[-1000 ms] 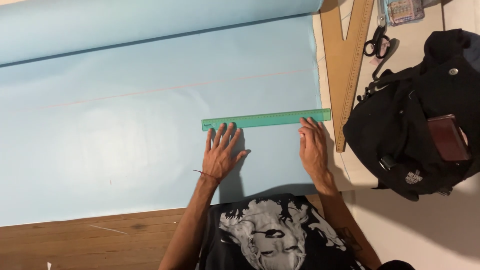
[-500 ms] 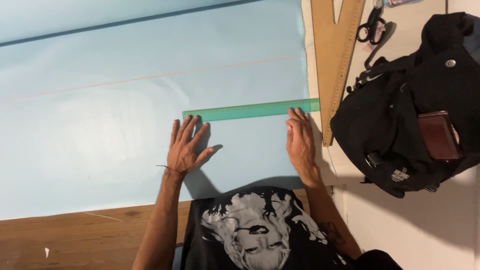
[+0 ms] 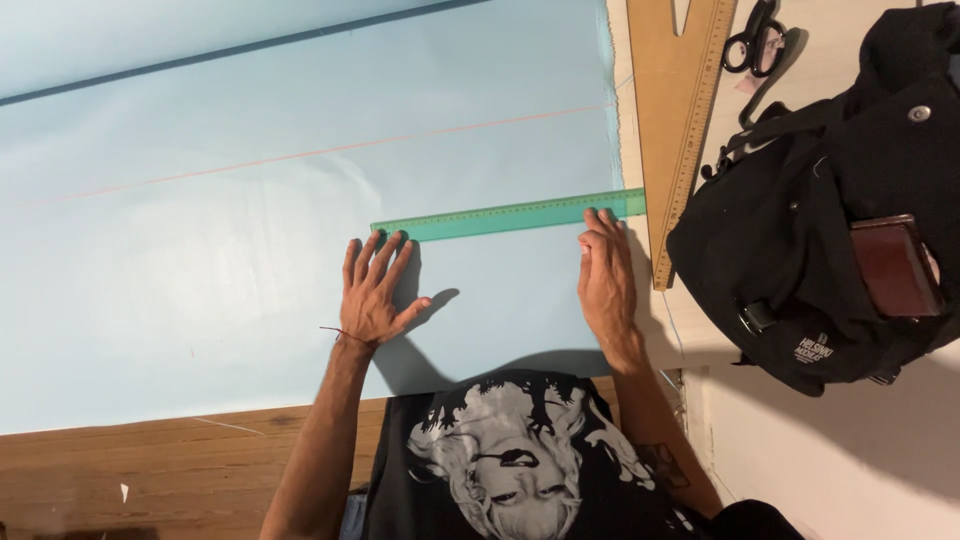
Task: Measuring and marking a large sheet of blue material using a ruler and a marking tool on a workbench.
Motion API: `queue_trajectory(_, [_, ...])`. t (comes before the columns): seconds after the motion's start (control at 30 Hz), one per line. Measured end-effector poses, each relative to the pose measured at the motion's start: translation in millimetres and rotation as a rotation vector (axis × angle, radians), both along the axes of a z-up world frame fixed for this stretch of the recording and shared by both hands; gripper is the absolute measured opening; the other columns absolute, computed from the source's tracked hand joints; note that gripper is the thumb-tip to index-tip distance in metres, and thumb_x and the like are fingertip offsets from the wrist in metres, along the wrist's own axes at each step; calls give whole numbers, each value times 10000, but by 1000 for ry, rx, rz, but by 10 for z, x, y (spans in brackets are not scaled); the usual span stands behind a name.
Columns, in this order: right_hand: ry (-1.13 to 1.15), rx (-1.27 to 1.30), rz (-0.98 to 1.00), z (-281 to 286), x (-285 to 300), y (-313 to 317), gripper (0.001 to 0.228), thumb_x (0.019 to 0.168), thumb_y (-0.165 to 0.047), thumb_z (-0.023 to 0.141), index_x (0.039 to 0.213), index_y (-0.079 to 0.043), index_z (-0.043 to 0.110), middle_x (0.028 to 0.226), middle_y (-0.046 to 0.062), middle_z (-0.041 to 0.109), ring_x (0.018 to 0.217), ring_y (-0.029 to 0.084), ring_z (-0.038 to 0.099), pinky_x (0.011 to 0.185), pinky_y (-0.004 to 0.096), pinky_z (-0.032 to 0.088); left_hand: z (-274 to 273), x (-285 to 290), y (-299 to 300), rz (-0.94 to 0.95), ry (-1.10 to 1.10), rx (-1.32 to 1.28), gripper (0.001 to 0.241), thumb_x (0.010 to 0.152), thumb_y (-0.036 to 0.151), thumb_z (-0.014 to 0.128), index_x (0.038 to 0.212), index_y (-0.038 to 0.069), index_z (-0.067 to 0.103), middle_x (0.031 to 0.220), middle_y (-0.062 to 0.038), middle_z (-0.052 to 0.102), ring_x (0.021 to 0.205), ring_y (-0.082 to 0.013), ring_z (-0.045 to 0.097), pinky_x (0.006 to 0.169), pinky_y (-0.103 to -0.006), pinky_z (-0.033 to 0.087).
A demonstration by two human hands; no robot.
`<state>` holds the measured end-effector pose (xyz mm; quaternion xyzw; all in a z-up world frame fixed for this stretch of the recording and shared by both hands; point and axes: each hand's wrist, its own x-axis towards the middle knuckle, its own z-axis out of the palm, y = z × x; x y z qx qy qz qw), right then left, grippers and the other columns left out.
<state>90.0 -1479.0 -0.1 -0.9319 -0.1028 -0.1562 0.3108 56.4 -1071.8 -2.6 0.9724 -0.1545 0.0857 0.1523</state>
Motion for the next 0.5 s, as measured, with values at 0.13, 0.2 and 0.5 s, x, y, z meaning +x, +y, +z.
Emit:
queue_trajectory(0.13, [3, 5, 5, -14, 1, -6, 60, 1232, -43, 577, 1242, -54, 636, 1677, 162, 705, 1587, 356, 634, 1402, 496, 405, 3, -8, -4, 1, 11, 0, 980, 1007, 940, 576, 1745, 298, 622, 1789, -6, 592, 1718, -316, 454, 1472, -594, 225])
queue_trajectory(0.2, [-6, 9, -1, -8, 3, -1, 60, 1231, -46, 585, 1246, -55, 643, 1673, 167, 710, 1584, 357, 637, 1398, 493, 410, 1, -12, -1, 4, 9, 0, 981, 1011, 943, 565, 1746, 295, 620, 1786, -6, 597, 1713, -313, 462, 1469, -590, 237])
queue_trajectory(0.5, [11, 30, 4, -49, 3, -21, 57, 1217, -38, 600, 1249, -55, 644, 1672, 179, 707, 1580, 374, 633, 1393, 500, 405, 10, 1, 7, -3, 0, 6, 969, 1016, 922, 586, 1752, 293, 612, 1782, -5, 600, 1698, -309, 483, 1456, -596, 252])
